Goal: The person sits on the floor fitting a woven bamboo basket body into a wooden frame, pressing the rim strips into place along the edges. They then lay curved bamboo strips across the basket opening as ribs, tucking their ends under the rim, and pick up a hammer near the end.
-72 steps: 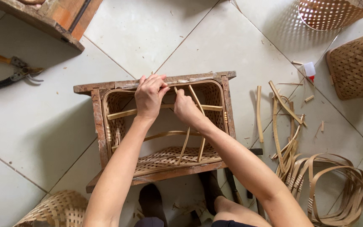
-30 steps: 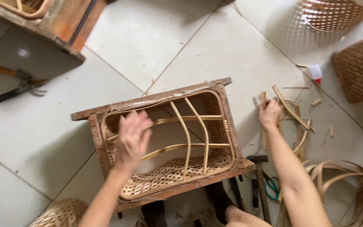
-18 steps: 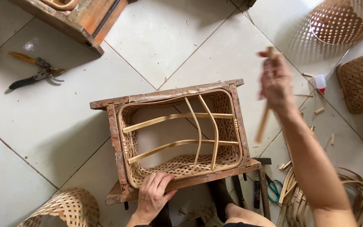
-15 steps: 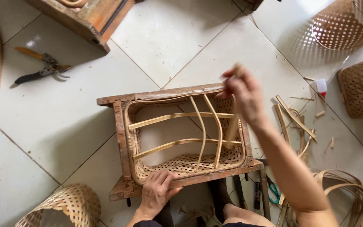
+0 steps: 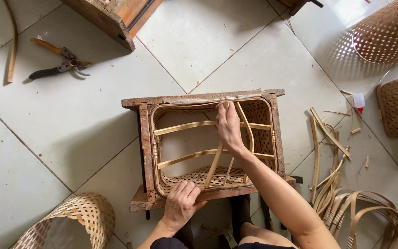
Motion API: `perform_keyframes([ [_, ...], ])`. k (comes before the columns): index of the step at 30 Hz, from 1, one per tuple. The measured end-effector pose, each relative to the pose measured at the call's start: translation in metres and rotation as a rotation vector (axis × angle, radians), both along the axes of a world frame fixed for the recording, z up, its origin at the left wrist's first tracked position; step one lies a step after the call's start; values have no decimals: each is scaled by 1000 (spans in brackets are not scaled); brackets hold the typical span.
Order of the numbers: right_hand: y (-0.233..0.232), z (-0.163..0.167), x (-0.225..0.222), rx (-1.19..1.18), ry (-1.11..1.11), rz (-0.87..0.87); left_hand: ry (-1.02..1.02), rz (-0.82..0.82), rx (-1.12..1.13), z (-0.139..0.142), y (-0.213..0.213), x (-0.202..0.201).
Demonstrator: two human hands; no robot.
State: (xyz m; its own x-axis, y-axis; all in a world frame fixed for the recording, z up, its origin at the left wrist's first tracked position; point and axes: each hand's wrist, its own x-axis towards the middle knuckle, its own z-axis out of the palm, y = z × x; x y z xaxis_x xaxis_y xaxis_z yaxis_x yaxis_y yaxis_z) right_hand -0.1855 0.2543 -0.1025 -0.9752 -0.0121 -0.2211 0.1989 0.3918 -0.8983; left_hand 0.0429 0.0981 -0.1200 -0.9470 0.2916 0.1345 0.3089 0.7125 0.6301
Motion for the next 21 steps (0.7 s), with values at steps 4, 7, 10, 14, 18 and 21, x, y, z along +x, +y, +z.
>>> perform_keyframes([
  [4,0,-3,-8,243,-150,98,41,-77,2,16,-7,-47],
  [7,-4,-2,-13,309,-69,190,156,62,93,21,-8,-134],
  [10,-9,2,-14,328,11,204,356,165,-68,19,-4,-215],
  [14,-16,11,-10,394,129,225,263,182,-7,20,-5,-240],
  [18,-16,18,-9,371,124,262,264,228,69,20,-6,-234],
  [21,-19,24,-11,436,87,318,226,245,128,23,-6,-234],
])
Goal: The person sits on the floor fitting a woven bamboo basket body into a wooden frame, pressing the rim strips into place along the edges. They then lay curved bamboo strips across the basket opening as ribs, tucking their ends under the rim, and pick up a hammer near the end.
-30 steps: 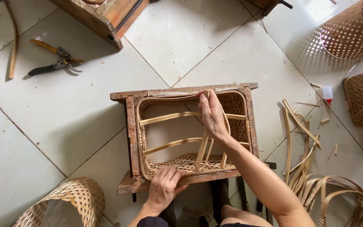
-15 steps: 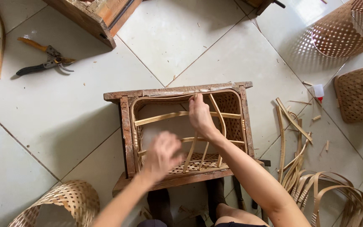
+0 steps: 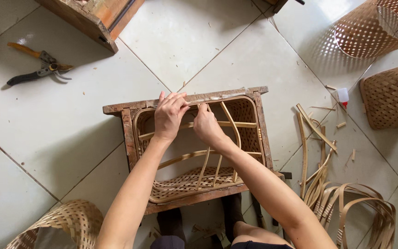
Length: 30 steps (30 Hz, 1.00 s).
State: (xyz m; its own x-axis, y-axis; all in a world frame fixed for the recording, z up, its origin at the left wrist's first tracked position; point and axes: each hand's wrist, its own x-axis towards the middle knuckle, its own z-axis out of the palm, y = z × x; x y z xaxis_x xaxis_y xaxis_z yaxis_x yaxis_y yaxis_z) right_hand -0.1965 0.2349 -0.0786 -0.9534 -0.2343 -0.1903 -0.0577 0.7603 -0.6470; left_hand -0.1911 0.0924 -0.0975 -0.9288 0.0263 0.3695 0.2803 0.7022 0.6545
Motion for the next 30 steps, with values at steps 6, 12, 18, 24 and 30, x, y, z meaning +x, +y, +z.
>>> perform_keyframes([
  [6,-7,-3,-2,205,102,140,2,9,54,3,-2,-2],
  [12,-7,-14,-3,552,326,530,12,5,35,-6,-3,-4],
  [18,-6,9,13,199,-122,119,120,-61,-29,-8,-6,6],
  [24,140,7,-5,-84,303,253,58,-90,-166,-2,-48,23],
  [30,342,-61,-55,403,426,-297,16,2,-98,-6,-67,36],
])
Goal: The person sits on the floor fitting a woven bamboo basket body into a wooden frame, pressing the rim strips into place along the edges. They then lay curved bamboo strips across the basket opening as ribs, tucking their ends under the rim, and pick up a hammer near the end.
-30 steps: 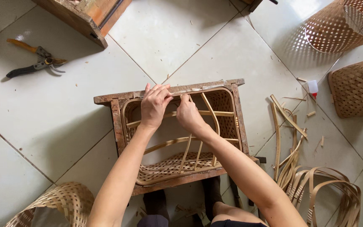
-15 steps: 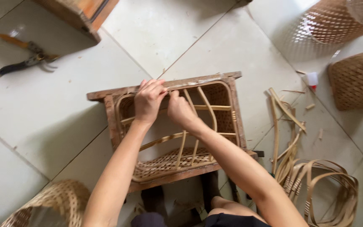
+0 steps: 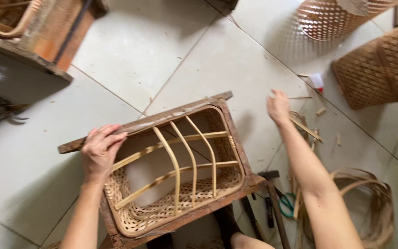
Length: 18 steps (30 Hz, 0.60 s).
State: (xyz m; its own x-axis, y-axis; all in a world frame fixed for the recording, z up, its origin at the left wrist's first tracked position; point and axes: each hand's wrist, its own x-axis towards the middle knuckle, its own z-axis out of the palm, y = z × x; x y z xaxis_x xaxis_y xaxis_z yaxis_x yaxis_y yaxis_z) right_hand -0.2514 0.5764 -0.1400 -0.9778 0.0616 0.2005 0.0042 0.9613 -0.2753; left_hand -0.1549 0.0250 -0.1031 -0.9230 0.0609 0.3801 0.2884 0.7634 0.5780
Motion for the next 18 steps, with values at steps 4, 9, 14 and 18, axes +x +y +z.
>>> perform_keyframes([
  [4,30,-33,19,244,-208,-231,-21,12,-5,2,5,-4],
  [9,22,-32,22,356,-306,-166,14,-16,-39,7,5,-8],
  [14,9,-19,27,545,-471,-117,31,-1,0,6,5,-11],
  [18,-3,-21,29,363,-391,-12,56,-21,4,3,4,-16],
])
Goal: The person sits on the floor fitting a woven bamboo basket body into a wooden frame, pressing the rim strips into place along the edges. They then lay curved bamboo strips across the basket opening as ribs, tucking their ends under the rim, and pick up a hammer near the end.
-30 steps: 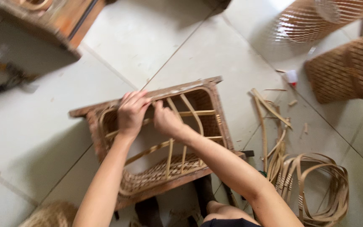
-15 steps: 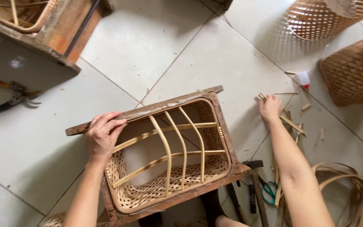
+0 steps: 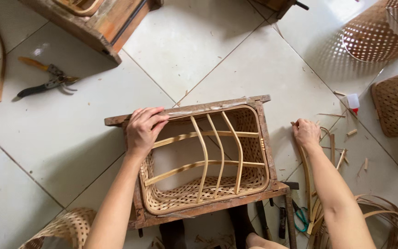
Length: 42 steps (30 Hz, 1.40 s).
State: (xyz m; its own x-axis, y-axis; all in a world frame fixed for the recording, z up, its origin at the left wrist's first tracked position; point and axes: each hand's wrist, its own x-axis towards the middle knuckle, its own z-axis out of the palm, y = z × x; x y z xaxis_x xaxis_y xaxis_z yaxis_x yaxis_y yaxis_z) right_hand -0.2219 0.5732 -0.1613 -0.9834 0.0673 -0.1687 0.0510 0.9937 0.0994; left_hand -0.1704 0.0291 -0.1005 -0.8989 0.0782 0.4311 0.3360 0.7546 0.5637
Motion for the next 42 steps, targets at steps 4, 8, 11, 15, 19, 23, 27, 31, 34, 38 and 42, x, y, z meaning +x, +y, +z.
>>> perform_keyframes([
  [4,-22,23,-14,-204,200,124,25,2,14,-4,-3,-4],
  [8,-72,85,-49,-327,543,366,45,16,15,-9,-2,-5],
  [11,-125,147,-58,-709,404,86,64,35,20,-11,2,-5],
  [15,-233,167,-25,-1659,129,13,66,46,28,-11,7,-5],
  [19,-342,120,26,-1401,-130,-141,66,44,27,-12,8,-7],
  [23,-376,92,47,-1557,-157,-205,60,47,24,-13,8,-7],
  [27,-380,86,53,-1418,-186,-211,54,64,15,-11,9,-7],
  [31,-380,80,49,-1256,-62,33,48,74,-6,-8,10,-7],
  [34,-379,79,44,-1056,10,203,75,73,-31,-3,10,-6],
  [38,-382,83,44,-928,-59,224,66,79,-27,4,12,-6],
  [42,-389,82,44,-835,-81,260,60,89,-38,7,13,-5],
])
